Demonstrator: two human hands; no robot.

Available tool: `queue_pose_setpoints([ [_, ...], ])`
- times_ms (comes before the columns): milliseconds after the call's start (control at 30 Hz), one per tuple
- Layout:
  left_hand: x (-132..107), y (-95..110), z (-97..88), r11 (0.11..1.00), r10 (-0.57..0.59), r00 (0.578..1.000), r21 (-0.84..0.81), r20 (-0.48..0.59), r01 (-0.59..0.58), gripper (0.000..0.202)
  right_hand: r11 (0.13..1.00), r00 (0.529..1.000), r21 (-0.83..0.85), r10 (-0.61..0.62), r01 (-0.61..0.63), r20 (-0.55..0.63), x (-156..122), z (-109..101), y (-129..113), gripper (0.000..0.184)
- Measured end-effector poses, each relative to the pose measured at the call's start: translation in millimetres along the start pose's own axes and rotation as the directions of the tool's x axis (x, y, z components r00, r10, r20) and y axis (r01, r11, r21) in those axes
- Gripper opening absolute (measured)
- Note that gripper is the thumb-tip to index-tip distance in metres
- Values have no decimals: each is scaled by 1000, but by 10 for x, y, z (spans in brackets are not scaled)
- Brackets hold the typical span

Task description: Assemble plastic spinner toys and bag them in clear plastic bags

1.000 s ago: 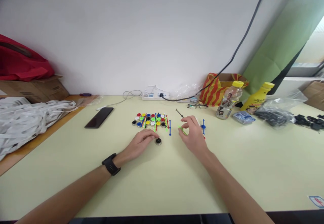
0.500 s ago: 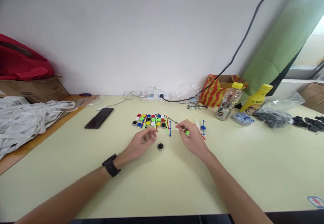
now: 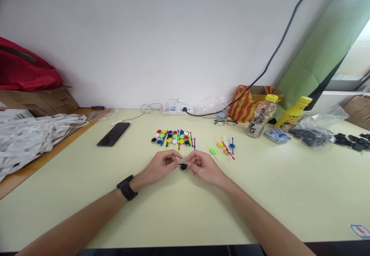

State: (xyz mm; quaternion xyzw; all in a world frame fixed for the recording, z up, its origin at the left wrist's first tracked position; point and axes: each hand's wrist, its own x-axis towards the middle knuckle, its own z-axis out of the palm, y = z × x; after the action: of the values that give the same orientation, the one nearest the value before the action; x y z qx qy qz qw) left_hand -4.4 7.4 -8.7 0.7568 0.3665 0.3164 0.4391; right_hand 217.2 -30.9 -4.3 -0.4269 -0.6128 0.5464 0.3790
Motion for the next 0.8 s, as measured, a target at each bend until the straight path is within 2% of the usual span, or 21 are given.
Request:
queue_pose_setpoints([
  [267, -1, 14, 30, 997, 0, 1000, 74, 13, -1, 22, 995, 999, -99, 21, -25, -42, 23, -18, 40, 24],
  [467, -4, 13, 29, 993, 18, 1000, 118, 7, -19, 22, 986, 998, -168, -28, 19, -55, 48, -11, 81, 16],
  [633, 10, 11, 34, 990, 24, 1000, 138, 7, -25, 21, 993, 998, -118, -4, -4, -68, 93, -14, 135, 9],
  [800, 30, 17, 54, 989, 37, 999, 147, -15, -35, 23, 993, 996, -106, 45, -54, -83, 134, -8, 98, 10],
])
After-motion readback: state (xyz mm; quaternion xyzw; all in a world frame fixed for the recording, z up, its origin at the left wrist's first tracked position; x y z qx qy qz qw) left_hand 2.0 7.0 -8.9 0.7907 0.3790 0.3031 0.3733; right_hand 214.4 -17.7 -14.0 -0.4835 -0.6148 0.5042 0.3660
